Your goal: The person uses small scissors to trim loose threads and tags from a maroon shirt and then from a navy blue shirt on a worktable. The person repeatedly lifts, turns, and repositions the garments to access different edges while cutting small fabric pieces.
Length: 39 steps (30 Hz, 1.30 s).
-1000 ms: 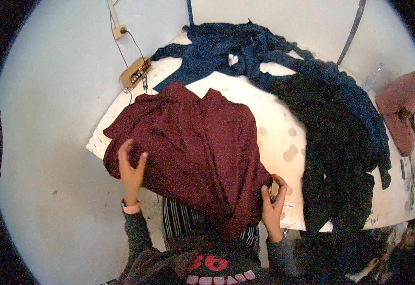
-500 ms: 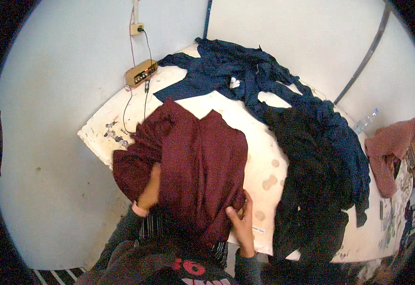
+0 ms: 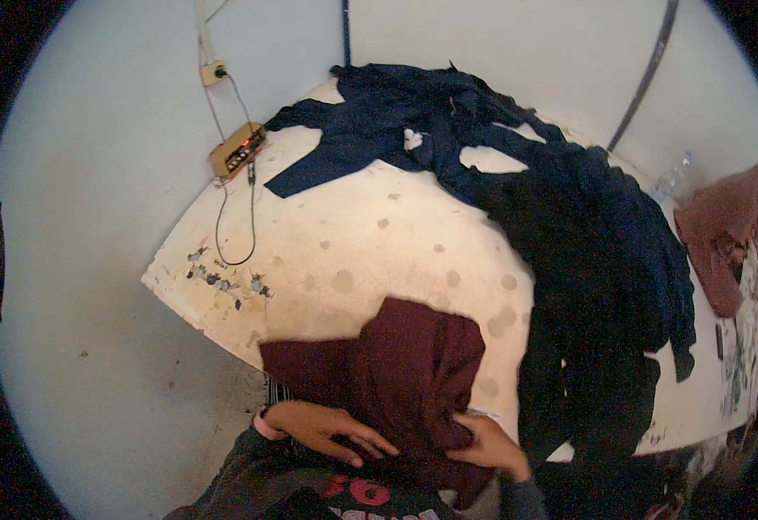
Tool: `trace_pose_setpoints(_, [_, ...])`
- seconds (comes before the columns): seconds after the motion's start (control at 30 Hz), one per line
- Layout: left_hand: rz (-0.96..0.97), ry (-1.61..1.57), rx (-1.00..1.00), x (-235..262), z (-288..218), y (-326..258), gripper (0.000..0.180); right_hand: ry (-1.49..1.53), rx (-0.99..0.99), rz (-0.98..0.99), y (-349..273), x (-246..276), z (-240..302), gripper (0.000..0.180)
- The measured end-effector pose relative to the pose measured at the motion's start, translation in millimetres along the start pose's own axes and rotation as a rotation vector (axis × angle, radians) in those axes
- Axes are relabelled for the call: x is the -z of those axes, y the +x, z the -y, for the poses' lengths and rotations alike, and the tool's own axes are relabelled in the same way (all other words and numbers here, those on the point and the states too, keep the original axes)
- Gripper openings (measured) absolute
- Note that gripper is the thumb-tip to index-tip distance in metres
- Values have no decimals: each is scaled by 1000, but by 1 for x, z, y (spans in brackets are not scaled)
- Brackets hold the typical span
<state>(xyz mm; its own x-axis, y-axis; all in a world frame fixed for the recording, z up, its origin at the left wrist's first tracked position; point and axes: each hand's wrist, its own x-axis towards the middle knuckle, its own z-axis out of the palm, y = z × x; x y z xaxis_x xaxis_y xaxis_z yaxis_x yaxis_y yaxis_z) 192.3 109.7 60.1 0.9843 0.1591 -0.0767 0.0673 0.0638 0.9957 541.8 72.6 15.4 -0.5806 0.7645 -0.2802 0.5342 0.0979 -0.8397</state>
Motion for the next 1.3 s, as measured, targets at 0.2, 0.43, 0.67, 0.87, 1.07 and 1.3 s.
trace_pose_setpoints(0.2, [-699,192,109,39,-12,-67,61,187,-617,411,-131,-17,-28,67])
trace_pose_setpoints(0.43, [-939,372,224,72,20,-98,64,60,-1281,256,-226,-97,-95,61])
trace_pose_setpoints(0.67, [-901,910,380,124,27,-74,71,-391,-1307,332,-182,-60,-49,55])
trace_pose_setpoints(0.87, [-1015,1116,448,220,44,-51,78,-231,-103,32,24,51,107,30])
trace_pose_setpoints(1.07, [-1131,1166,275,239,69,-45,80,-489,293,-251,248,88,82,40])
trace_pose_setpoints(1.3, [-1163,1075,316,235,57,-52,79,-823,221,-686,461,205,63,112])
